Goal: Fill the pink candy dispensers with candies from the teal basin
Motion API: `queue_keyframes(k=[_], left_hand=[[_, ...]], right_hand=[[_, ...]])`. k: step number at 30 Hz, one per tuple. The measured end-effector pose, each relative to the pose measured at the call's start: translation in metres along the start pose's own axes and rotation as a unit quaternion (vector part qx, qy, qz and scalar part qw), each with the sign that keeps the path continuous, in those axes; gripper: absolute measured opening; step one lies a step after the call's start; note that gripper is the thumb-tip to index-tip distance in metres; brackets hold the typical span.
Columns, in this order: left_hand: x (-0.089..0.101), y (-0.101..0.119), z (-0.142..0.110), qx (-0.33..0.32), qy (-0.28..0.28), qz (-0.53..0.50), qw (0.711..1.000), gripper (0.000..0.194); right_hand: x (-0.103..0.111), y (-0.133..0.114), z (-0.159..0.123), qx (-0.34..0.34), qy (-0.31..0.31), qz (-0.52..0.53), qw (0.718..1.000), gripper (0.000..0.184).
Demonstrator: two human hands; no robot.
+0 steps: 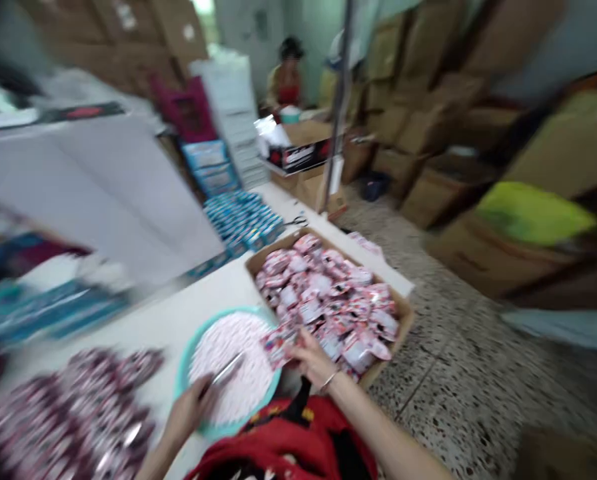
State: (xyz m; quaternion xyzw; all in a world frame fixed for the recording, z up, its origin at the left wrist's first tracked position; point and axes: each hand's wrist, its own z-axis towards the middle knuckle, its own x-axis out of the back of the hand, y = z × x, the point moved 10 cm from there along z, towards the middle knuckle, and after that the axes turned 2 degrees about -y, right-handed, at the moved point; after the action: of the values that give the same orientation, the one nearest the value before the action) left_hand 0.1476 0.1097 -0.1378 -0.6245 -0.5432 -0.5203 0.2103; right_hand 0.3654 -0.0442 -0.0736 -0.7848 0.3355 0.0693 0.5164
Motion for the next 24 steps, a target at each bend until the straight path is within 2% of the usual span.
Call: queue_keyframes(k=[2, 3, 5, 7, 12, 16, 20, 24], left_hand=[[-0.013, -0.047, -0.037, 0.028, -0.051, -0.003, 0.998, 0.028], [-0.02, -0.06, -0.047, 0.028, -0.076, 0.001, 0.997, 0.027], [-0.032, -0.07, -0.051, 0.025, -0.108, 0.024, 0.994, 0.026], [-0.043, -0.067, -0.039, 0.028, -0.097, 0.028, 0.995, 0.024], [-0.08, -0.024, 0.0, 0.004, -0.044, -0.051, 0.998, 0.023], [-0.098, -0.009, 0.014, -0.015, -0.038, -0.106, 0.994, 0.025], [-0.093, -0.018, 0.014, -0.034, -0.036, -0.159, 0.986, 0.027], [-0.069, -0.034, 0.0, -0.063, -0.022, -0.218, 0.974, 0.031]], right_hand=[[0.001, -0.003, 0.005, -0.012, -0.015, -0.034, 0.999, 0.058], [0.001, -0.002, 0.009, -0.016, -0.019, -0.048, 0.999, 0.057], [0.002, 0.003, 0.015, -0.019, -0.021, -0.073, 0.997, 0.053], [0.001, 0.009, 0.019, -0.012, -0.018, -0.087, 0.996, 0.051], [-0.001, 0.021, 0.032, 0.011, -0.015, -0.079, 0.997, 0.047], [0.004, 0.03, 0.042, 0.014, -0.003, -0.115, 0.993, 0.045], [0.007, 0.038, 0.049, 0.039, -0.002, -0.18, 0.983, 0.048], [0.003, 0.042, 0.058, 0.097, -0.018, -0.314, 0.944, 0.041]])
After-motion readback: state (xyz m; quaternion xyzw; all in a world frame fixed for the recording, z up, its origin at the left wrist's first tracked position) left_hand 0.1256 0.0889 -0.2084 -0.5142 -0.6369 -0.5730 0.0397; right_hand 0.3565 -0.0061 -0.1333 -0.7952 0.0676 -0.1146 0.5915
